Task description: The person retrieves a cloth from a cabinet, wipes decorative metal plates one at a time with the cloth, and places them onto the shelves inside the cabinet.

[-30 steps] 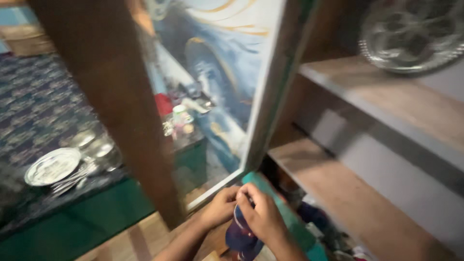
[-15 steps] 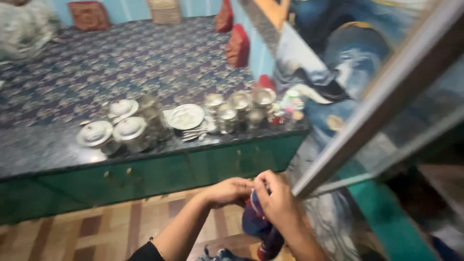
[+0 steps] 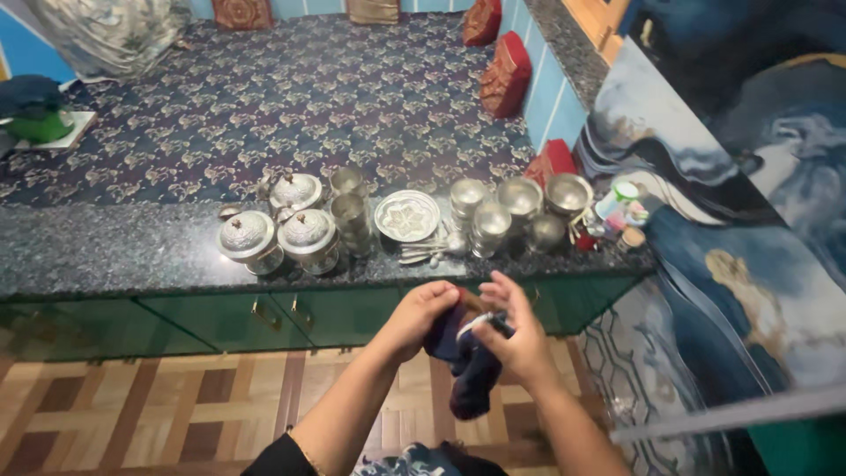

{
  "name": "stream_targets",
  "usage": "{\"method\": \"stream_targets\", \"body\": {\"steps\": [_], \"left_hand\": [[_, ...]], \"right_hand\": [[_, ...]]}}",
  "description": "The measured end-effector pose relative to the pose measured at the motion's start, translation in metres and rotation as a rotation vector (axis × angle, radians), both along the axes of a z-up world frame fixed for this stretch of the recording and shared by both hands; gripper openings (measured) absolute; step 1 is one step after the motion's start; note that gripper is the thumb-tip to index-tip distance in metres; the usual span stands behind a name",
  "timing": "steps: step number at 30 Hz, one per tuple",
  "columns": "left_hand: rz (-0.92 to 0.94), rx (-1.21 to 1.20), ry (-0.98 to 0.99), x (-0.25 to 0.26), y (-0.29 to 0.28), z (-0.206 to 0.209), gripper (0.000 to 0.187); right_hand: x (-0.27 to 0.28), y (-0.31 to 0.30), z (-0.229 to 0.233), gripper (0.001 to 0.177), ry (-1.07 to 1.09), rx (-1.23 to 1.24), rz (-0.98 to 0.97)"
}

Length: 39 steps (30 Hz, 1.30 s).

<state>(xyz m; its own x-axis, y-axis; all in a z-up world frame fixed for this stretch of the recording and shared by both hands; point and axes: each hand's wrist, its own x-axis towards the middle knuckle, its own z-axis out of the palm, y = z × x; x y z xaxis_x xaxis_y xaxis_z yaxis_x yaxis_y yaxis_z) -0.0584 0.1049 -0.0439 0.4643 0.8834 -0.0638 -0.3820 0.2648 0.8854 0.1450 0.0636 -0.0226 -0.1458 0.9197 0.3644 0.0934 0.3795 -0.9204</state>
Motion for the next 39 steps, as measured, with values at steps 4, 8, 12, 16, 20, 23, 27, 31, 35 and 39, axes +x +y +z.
{"method": "stream_targets", "body": {"steps": [4,8,12,16,20,23,27,31,35,39], "left_hand": [[0.131,-0.077,-0.052,-0.01,0.068,-0.021,0.021],[0.299,-0.129,0.007,-0.022,0.131,-0.086,0.021],[0.274,-0.296,0.034,-0.04,0.17,-0.143,0.014],[0.286,-0.437,0.115,-0.044,0.195,-0.167,0.01],[0.36,-0.451,0.148,-0.055,0.259,-0.217,0.014],[0.487,-0.428,0.283,-0.068,0.302,-0.256,0.02],[0.479,-0.487,0.676,-0.079,0.343,-0.286,0.031],[0.528,-0.728,0.632,-0.085,0.373,-0.311,0.036],[0.585,-0.882,0.464,-0.086,0.378,-0.325,0.035],[0.73,-0.91,0.495,-0.086,0.382,-0.332,0.034]], "right_hand": [[0.006,0.056,-0.036,0.093,-0.01,-0.383,0.294],[0.024,0.105,-0.064,0.06,-0.194,-0.62,0.371],[0.034,0.137,-0.061,0.046,-0.034,-0.798,0.504],[0.03,0.157,-0.061,0.057,0.47,-1.164,0.219],[0.042,0.19,-0.104,0.044,0.172,-1.025,-0.054],[0.046,0.207,-0.141,0.041,0.063,-0.809,-0.029],[0.037,0.235,-0.147,0.043,-0.066,-0.894,-0.204],[0.029,0.258,-0.128,0.043,-0.106,-0.891,-0.327],[0.032,0.269,-0.138,0.039,-0.097,-1.055,-0.322],[0.041,0.264,-0.17,0.033,-0.055,-1.045,-0.238]]}}
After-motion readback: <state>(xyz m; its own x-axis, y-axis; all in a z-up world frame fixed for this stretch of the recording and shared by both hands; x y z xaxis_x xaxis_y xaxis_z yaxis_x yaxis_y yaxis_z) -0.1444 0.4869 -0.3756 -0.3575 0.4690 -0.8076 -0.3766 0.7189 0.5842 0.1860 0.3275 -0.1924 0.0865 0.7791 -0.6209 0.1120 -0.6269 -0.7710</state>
